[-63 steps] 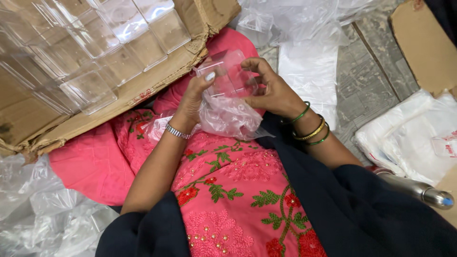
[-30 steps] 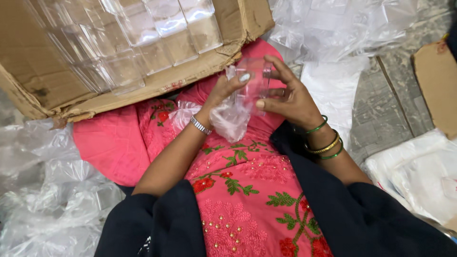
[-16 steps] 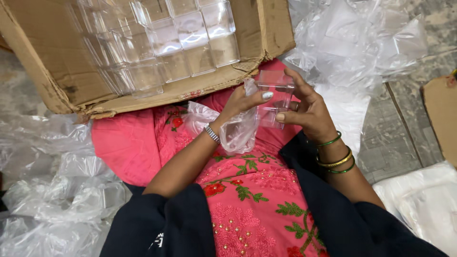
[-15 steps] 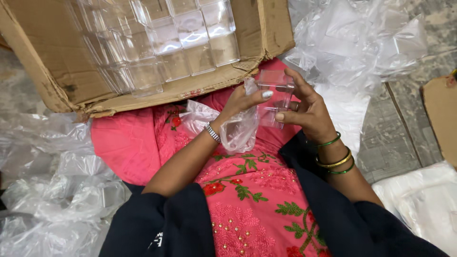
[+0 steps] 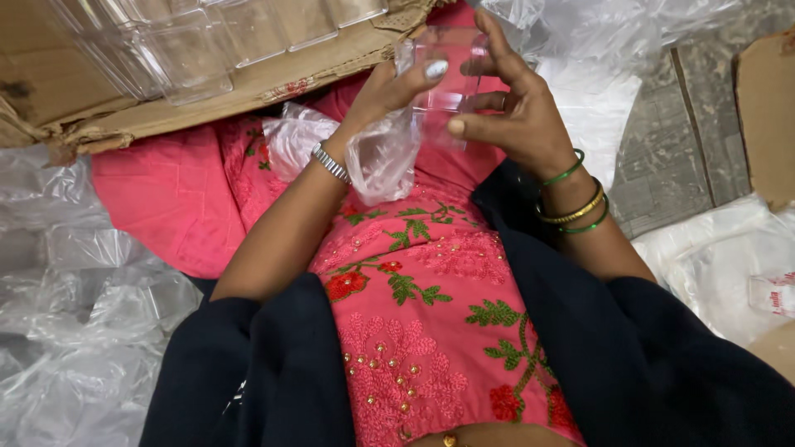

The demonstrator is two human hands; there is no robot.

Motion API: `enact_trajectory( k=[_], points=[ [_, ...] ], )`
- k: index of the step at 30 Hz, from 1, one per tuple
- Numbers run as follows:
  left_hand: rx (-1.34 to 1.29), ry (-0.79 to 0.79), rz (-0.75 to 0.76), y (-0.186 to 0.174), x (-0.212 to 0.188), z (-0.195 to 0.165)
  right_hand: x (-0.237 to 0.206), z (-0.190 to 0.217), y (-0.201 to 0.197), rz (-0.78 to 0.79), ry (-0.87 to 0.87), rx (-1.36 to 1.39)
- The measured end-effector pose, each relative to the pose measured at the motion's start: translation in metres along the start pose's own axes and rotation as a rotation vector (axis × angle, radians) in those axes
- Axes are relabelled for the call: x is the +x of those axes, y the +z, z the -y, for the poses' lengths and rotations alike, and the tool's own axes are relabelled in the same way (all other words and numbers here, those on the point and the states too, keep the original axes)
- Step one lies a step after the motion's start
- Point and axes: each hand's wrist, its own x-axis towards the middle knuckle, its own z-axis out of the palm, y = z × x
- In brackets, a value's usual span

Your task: The person sits on the floor with an open cardboard box of clear plastic containers on their lap. They take plastic bags, open them, place containers inside, and set filled bags aside while other people nearby handle bags.

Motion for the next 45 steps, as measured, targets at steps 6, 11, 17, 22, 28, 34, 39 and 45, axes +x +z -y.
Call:
enact_trajectory(
  k=[6,11,17,22,28,34,39,45],
  points=[
    [0.472,-0.086,-0.373,-0.043,0.019,0.018,0.013,-0.016,-0.012,-0.121,0.312,-0.878],
    [0.394,0.218,-0.132,-0.065,0.018,0.019,0.023,-0.037,-0.016,0.019,0.357,-1.118],
    [0.118,0.123,-0.102,-0.043,0.010,0.001,0.026,-0.050,-0.007,0.013,0.392,-1.162],
    [0.021,0.188,0.013,-0.045,0.022,0.003,0.016,-0.011,-0.008,-0.094,0.245,-1.179],
    [0.002,0.271,-0.226,-0.040,0.040,0.020,-0.002,0.046,0.028,0.281,-0.311,-0.321],
    [0.209,0.099,-0.235,-0.037,0.015,0.017,-0.024,0.059,0.028,0.552,-0.035,0.092],
    [0.109,-0.203,-0.138,-0.052,0.030,0.062,-0.018,0.004,-0.047,-0.329,-0.052,0.430],
    [0.179,-0.182,-0.707,-0.053,0.077,0.123,0.025,-0.114,-0.057,-0.487,-0.029,-0.725]
  ],
)
